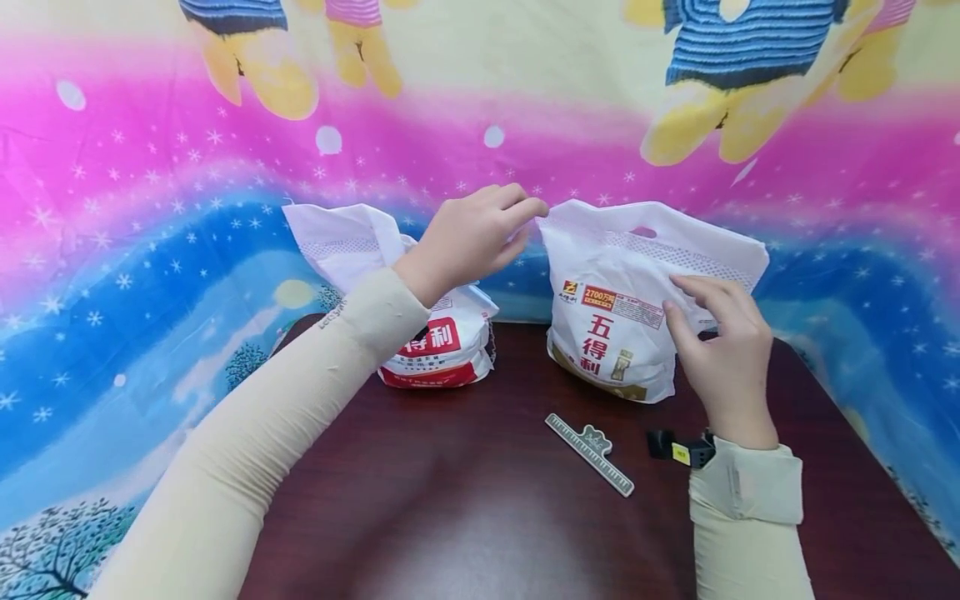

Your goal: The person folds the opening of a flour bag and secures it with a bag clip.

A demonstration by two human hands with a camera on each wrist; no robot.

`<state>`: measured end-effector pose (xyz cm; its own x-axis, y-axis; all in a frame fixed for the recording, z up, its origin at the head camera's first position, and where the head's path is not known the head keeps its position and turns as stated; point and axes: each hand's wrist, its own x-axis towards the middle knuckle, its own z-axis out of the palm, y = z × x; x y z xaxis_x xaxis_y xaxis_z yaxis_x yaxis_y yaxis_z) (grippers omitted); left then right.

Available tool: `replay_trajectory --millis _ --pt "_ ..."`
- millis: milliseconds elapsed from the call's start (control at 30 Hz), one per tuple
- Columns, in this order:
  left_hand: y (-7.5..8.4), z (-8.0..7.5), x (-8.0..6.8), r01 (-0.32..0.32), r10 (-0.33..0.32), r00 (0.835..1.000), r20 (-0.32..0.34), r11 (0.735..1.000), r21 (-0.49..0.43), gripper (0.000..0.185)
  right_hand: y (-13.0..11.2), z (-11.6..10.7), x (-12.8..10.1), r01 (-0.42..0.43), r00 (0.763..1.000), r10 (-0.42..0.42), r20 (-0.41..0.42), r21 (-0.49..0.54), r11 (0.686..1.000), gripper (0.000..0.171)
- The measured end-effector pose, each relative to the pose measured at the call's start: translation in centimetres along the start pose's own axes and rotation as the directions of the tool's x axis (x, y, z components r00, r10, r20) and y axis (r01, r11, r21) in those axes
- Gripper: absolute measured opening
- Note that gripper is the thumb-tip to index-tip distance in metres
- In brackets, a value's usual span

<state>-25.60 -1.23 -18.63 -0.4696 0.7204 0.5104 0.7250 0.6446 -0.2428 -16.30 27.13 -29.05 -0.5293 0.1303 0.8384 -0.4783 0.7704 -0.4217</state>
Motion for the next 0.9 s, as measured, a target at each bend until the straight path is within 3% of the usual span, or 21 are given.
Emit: replay_trajectory --millis 233,467,700,900 --pt "1.4 0.8 1.2 0.003 -0.003 1.000 0.021 1.000 -0.020 0.038 0.6 -0.7 -0.3 -0.022 0.995 0.019 -0.096 -0.025 0.999 0.032" --pt "1.8 2.2 2.1 -0.004 0.003 0.999 0.036 0.999 0.047 0.037 1.2 -1.2 -0.4 -0.078 0.989 0.070 -0.130 -0.060 0.995 0.030" --pt "1.9 3.7 2.6 -0.002 0.003 1.000 -0.016 0.999 0.037 0.034 2.1 -1.8 -0.7 -0.180 0.971 0.165 -0.170 -0.074 0.981 0.031" --pt "2.3 4.5 3.6 -0.018 0.020 0.999 -0.041 0.998 0.057 0.039 3.0 -2.3 -1.1 -0.295 0.941 0.283 -0.184 -0.044 0.954 0.037"
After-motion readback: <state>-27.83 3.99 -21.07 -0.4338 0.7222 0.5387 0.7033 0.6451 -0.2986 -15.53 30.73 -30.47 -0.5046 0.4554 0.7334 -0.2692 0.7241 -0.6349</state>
